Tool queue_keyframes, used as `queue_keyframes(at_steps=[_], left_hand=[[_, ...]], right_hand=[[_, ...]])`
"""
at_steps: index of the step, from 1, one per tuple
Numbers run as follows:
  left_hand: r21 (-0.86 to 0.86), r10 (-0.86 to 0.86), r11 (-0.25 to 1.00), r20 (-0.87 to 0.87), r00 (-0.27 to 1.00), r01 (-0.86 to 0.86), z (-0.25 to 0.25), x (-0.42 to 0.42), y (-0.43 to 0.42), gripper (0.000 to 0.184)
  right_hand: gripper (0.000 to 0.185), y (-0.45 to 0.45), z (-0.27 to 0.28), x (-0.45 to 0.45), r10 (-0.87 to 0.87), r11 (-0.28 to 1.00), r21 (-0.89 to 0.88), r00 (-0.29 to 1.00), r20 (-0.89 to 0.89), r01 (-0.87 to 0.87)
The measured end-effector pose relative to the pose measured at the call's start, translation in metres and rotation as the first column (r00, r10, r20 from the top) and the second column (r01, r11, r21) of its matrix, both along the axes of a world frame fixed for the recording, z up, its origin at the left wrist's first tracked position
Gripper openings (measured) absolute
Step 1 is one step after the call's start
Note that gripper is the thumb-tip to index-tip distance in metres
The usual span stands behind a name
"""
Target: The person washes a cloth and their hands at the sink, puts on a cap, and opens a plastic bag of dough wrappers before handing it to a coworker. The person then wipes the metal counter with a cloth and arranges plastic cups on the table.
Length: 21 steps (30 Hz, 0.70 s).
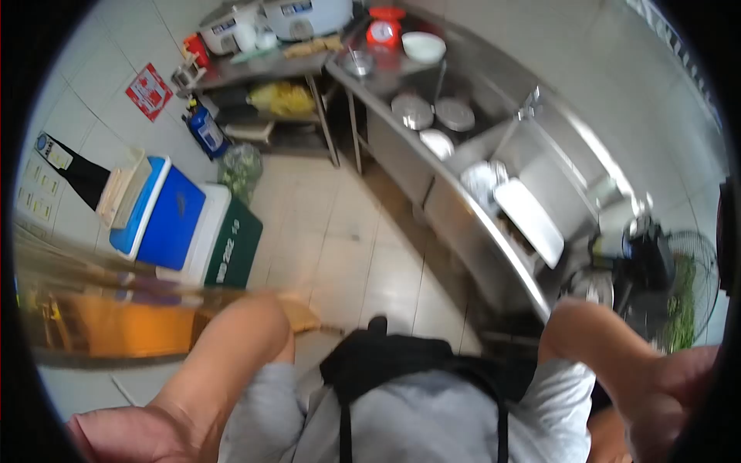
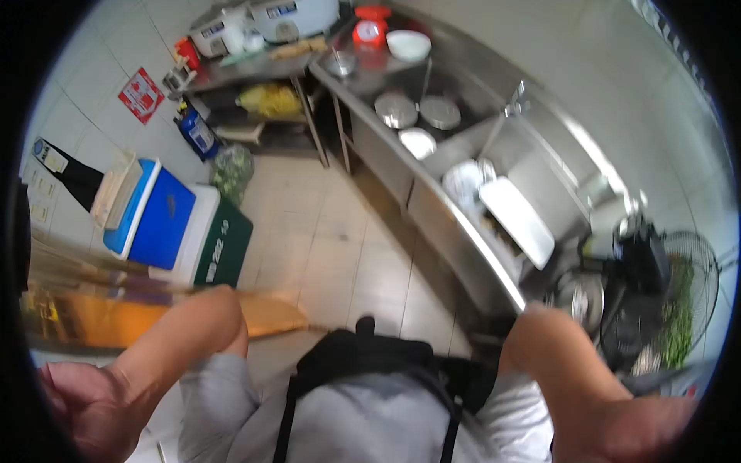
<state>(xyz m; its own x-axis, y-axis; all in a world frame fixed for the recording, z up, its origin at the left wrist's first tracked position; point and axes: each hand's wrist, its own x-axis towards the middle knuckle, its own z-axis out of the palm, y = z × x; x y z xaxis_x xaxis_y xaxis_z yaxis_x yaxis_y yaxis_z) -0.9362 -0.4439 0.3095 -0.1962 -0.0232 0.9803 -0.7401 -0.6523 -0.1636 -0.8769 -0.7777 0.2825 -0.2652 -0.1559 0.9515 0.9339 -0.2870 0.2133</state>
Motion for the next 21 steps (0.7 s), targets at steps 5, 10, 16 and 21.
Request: queue_keyframes(at_steps=[5,10,16,21], left_hand=[[0.151,0.22,0.96,0.11,0.969,-0.235,0.011,0.075,0.029,0.018],[0.229,0.359,0.903,0.06,0.931,-0.363,0.008,0.142,0.042,0.016],[-0.213,0.83,0.548,0.258,0.495,-0.808,0.006,0.26,0.034,0.022],[0.033,0.656,0.742,-0.24,0.716,-0.669,-0.088,0.314,0.098,0.019]], right_hand=[[0.027,0.022,-0.006,0.088,0.014,1.0,-0.001,1.0,0.02,-0.014],[0.026,0.051,-0.012,0.186,0.054,0.998,0.014,0.998,-0.018,-0.054],[0.026,0.093,-0.009,0.292,0.166,0.984,0.081,0.984,-0.068,-0.161],[0.026,0.176,-0.049,0.411,0.199,0.979,0.09,0.762,-0.616,-0.183]])
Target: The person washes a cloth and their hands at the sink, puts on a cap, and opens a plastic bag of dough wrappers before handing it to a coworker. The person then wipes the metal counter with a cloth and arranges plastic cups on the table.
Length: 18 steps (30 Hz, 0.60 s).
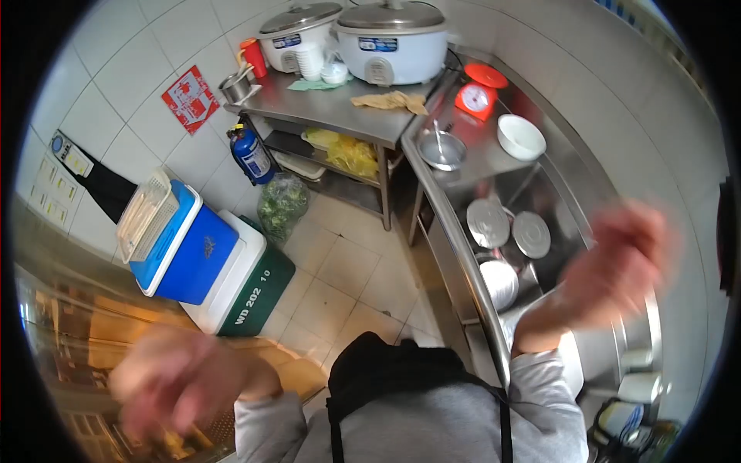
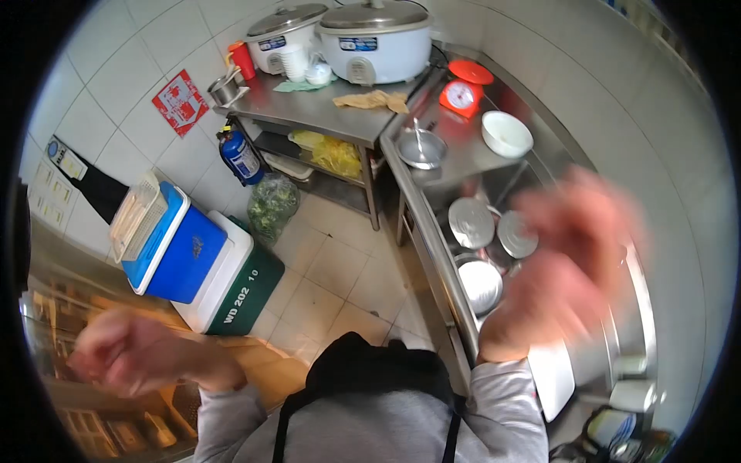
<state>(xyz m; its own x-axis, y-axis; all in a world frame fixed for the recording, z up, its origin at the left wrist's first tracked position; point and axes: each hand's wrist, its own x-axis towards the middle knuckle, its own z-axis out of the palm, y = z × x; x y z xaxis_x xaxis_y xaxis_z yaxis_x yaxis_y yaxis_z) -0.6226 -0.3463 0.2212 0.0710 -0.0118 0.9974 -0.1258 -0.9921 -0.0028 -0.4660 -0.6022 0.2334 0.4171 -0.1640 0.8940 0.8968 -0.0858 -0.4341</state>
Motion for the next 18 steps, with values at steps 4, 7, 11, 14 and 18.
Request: queue_keyframes(at_steps=[4,7,11,14,18], left_hand=[[-0.67,-0.427,0.731,-0.598,0.678,-0.131,-0.143,0.056,0.063,0.032],[-0.539,-0.402,0.714,-0.838,0.369,-0.447,-0.326,0.042,0.122,0.033],[-0.629,-0.661,0.548,-0.73,0.175,-0.552,-0.384,0.049,0.162,0.041],[-0.624,-0.703,0.548,-0.704,0.099,-0.557,-0.385,0.087,0.211,0.043],[-0.56,-0.623,0.655,-0.78,0.058,-0.507,-0.347,0.154,0.279,0.04]], right_hand=[[0.031,0.103,-0.084,0.126,0.266,0.788,-0.305,0.743,-0.614,-0.535],[0.064,0.177,-0.158,0.209,0.359,0.694,0.029,0.311,-0.88,-0.72],[0.078,0.257,-0.221,0.31,0.384,0.849,0.291,0.136,-0.913,-0.441],[0.074,0.302,-0.271,0.414,-0.088,0.963,-0.197,0.48,-0.873,-0.182],[0.065,0.335,-0.29,0.495,-0.712,0.652,-0.749,0.438,-0.549,0.121]])
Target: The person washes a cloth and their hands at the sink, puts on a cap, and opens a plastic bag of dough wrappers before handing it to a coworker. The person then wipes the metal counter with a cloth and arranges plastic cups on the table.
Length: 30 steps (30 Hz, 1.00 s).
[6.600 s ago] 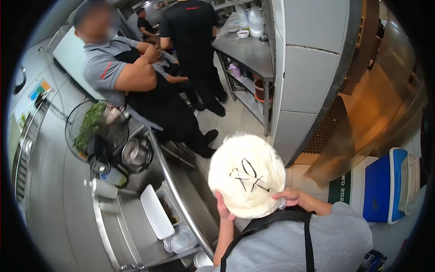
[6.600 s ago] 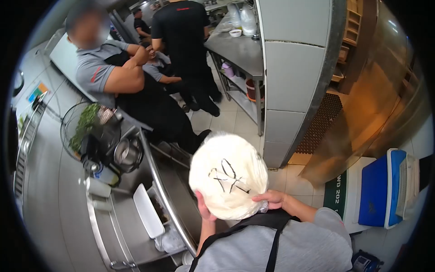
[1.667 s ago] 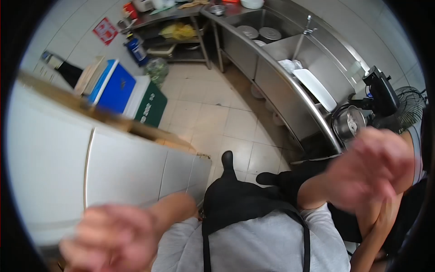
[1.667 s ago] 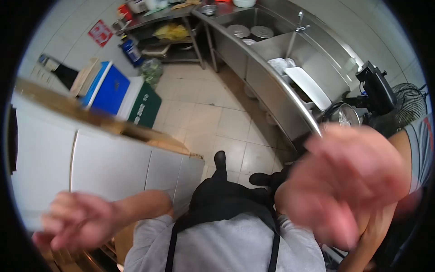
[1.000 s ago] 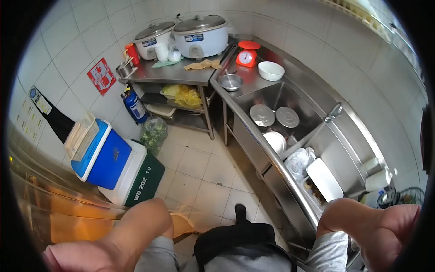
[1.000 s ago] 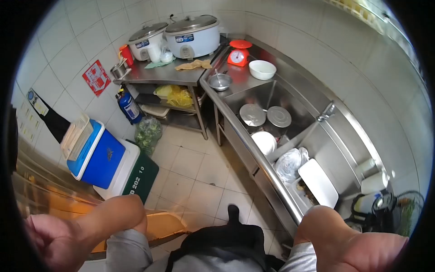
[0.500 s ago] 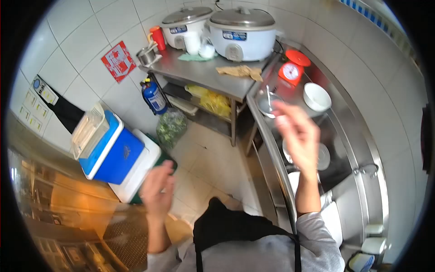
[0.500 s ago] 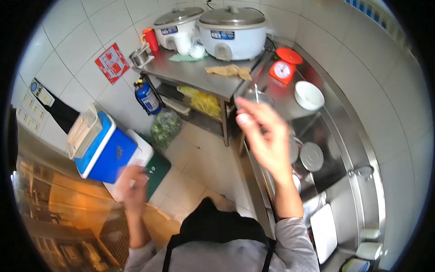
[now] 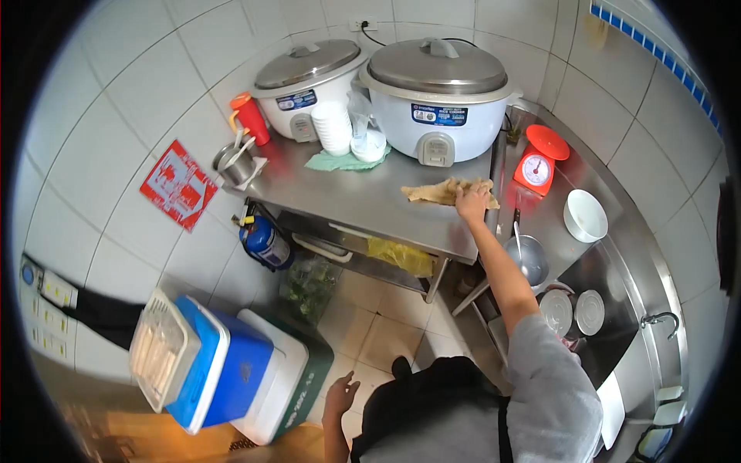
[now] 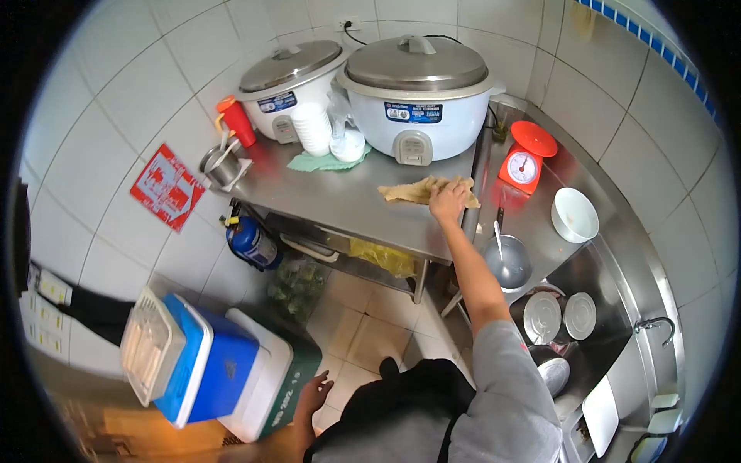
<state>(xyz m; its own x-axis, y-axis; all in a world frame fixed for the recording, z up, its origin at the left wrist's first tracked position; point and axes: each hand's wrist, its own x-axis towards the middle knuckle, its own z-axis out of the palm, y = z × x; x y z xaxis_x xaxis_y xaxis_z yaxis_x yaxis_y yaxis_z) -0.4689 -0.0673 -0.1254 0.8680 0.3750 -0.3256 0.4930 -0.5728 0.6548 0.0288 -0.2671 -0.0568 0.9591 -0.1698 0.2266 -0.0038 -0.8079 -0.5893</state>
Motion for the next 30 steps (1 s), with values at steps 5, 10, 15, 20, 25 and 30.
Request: queue_keyframes(at_steps=[5,10,15,20,25,30], left_hand=[[0.019,0.112,0.994,-0.021,0.993,-0.112,0.006,0.052,0.067,0.04],[-0.027,0.088,0.995,-0.204,0.975,-0.096,-0.038,0.05,0.089,0.039],[-0.164,0.072,0.97,-0.517,0.853,-0.182,-0.054,0.073,0.091,0.04],[-0.318,0.137,0.894,-0.479,0.867,-0.317,-0.107,0.095,0.135,0.042],[-0.131,-0.218,0.974,-0.32,0.922,0.185,-0.123,0.155,0.173,0.032],[-0.068,-0.519,0.855,-0.138,0.844,0.514,-0.141,0.219,0.218,0.032]], right_hand=[[0.039,-0.015,-0.048,0.065,0.008,0.966,-0.257,0.999,0.048,0.004],[0.014,-0.077,-0.021,0.157,-0.085,0.996,0.072,0.892,0.444,0.059],[0.033,-0.096,-0.014,0.248,-0.094,0.981,0.189,0.967,0.239,0.049],[0.059,-0.081,-0.041,0.256,-0.088,0.887,-0.461,0.974,-0.209,-0.019],[0.057,-0.062,-0.07,0.196,-0.068,0.815,-0.576,0.998,0.013,0.063],[0.055,0.018,-0.052,0.096,0.061,0.926,-0.376,0.991,0.123,-0.011]])
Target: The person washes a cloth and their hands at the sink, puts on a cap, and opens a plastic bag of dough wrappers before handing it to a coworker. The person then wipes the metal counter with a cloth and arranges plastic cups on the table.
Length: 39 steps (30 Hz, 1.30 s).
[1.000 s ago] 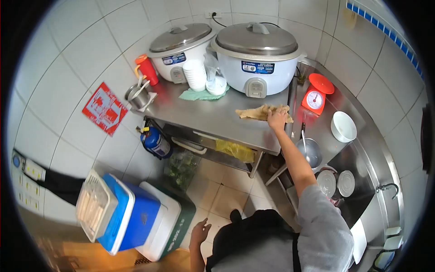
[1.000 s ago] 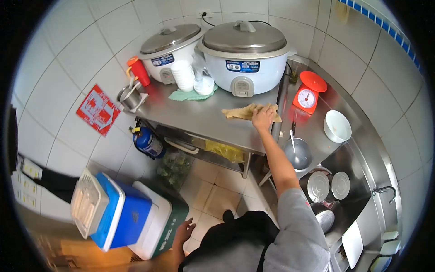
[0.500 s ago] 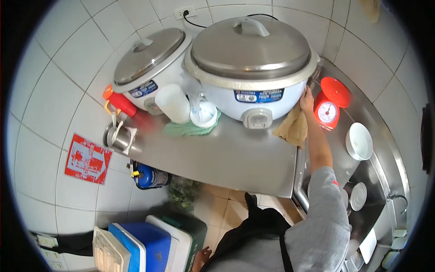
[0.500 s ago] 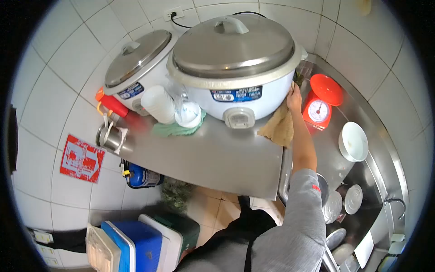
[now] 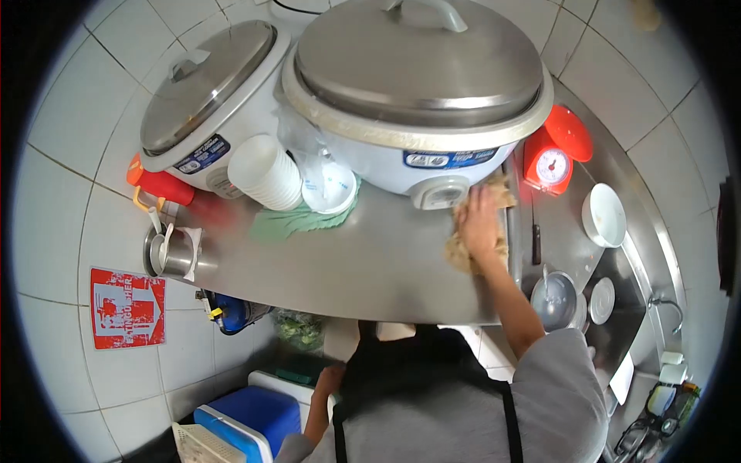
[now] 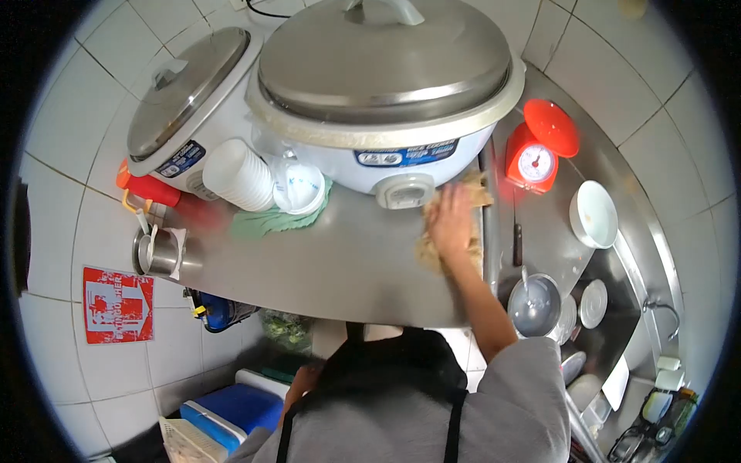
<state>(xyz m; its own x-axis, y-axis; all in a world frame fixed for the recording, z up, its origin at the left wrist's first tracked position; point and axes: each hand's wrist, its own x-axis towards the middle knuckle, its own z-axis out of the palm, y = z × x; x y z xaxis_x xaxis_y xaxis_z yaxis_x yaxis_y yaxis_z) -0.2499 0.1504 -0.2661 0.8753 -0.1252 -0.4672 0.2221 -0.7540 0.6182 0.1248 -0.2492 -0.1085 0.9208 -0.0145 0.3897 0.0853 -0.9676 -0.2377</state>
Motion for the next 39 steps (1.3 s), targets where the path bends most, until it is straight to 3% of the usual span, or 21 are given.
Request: queue_keyframes(at_steps=[3,4,7,10,11,15,16,18,20,23,25,26,27,28,30,32,34,35,36,39], left_hand=[[0.01,0.142,0.99,-0.112,0.984,-0.141,0.066,0.051,0.0,0.033],[0.015,0.166,0.986,-0.154,0.974,-0.166,0.08,0.06,0.007,0.034],[-0.094,0.17,0.982,0.048,0.984,-0.165,0.066,0.057,0.051,0.033],[-0.026,0.179,0.983,-0.023,0.984,-0.18,0.059,0.05,0.091,0.031],[-0.006,0.193,0.981,-0.039,0.98,-0.193,0.054,0.048,0.102,0.031],[0.008,0.299,0.954,-0.025,0.954,-0.299,0.054,0.031,0.126,0.03],[-0.008,0.331,0.943,-0.008,0.943,-0.331,0.061,0.028,0.129,0.031],[0.05,0.285,0.958,-0.033,0.958,-0.283,0.053,0.018,0.137,0.03],[0.076,0.155,0.985,0.008,0.988,-0.155,0.013,0.004,0.148,0.029],[-0.065,0.316,0.94,-0.206,0.926,-0.335,0.059,0.027,0.131,0.034],[-0.021,0.015,1.0,-0.129,0.992,-0.017,0.009,0.014,0.147,0.038],[0.003,-0.128,0.992,-0.081,0.988,0.129,-0.011,0.017,0.15,0.04],[-0.009,-0.096,0.995,-0.153,0.984,0.096,0.001,0.031,0.144,0.04],[-0.013,-0.055,0.998,-0.225,0.973,0.054,0.048,0.055,0.131,0.04],[-0.06,0.027,0.997,-0.328,0.944,-0.049,0.051,0.072,0.136,0.04],[-0.162,0.096,0.972,-0.378,0.921,-0.168,0.006,0.085,0.152,0.038],[-0.051,-0.11,0.994,-0.268,0.957,0.1,0.007,0.103,0.152,0.037],[0.02,-0.215,0.974,-0.225,0.95,0.225,0.018,0.111,0.149,0.037],[-0.049,-0.195,0.981,-0.175,0.965,0.19,0.021,0.117,0.148,0.036],[-0.202,-0.155,0.97,-0.106,0.982,0.131,0.016,0.128,0.138,0.035]], right_hand=[[0.056,0.085,0.026,-0.03,0.126,0.984,-0.09,0.962,-0.242,-0.151],[0.056,0.1,0.024,-0.038,0.14,0.987,-0.054,0.97,-0.199,-0.154],[0.057,0.16,0.023,-0.052,0.229,0.973,-0.001,0.969,-0.091,-0.23],[0.058,0.23,0.03,-0.078,0.452,0.891,0.028,0.88,-0.146,-0.453],[0.057,0.259,0.035,-0.088,0.513,0.858,0.137,0.841,-0.172,-0.495],[0.049,0.372,0.03,-0.094,0.721,0.681,0.192,0.693,-0.007,-0.706],[0.047,0.404,0.024,-0.088,0.775,0.626,0.13,0.632,0.0,-0.769],[0.044,0.466,0.018,-0.079,0.871,0.487,-0.028,0.488,-0.053,-0.873],[0.039,0.513,0.025,-0.073,0.951,0.294,-0.013,0.294,-0.093,-0.956],[0.048,0.55,-0.014,-0.098,0.922,0.329,0.026,0.327,0.207,-0.944],[0.062,0.527,-0.023,-0.104,0.915,0.32,-0.088,0.283,0.286,-0.943],[0.064,0.509,-0.021,-0.101,0.914,0.36,-0.037,0.345,0.213,-0.932],[0.066,0.485,-0.011,-0.105,0.909,0.395,0.014,0.393,0.139,-0.919],[0.068,0.46,-0.001,-0.111,0.901,0.424,0.067,0.428,0.067,-0.903],[0.063,0.394,0.021,-0.115,0.875,0.457,0.246,0.482,0.049,-0.855],[0.064,0.321,0.047,-0.124,0.798,0.598,0.268,0.594,-0.103,-0.756],[0.063,0.249,0.05,-0.135,0.657,0.749,0.338,0.707,-0.262,-0.57],[0.062,0.212,0.075,-0.139,0.517,0.855,0.245,0.718,-0.466,-0.457],[0.057,0.169,0.064,-0.149,0.457,0.889,0.139,0.847,-0.271,-0.435],[0.053,0.06,0.065,-0.161,0.08,0.996,-0.012,0.905,-0.419,-0.094]])
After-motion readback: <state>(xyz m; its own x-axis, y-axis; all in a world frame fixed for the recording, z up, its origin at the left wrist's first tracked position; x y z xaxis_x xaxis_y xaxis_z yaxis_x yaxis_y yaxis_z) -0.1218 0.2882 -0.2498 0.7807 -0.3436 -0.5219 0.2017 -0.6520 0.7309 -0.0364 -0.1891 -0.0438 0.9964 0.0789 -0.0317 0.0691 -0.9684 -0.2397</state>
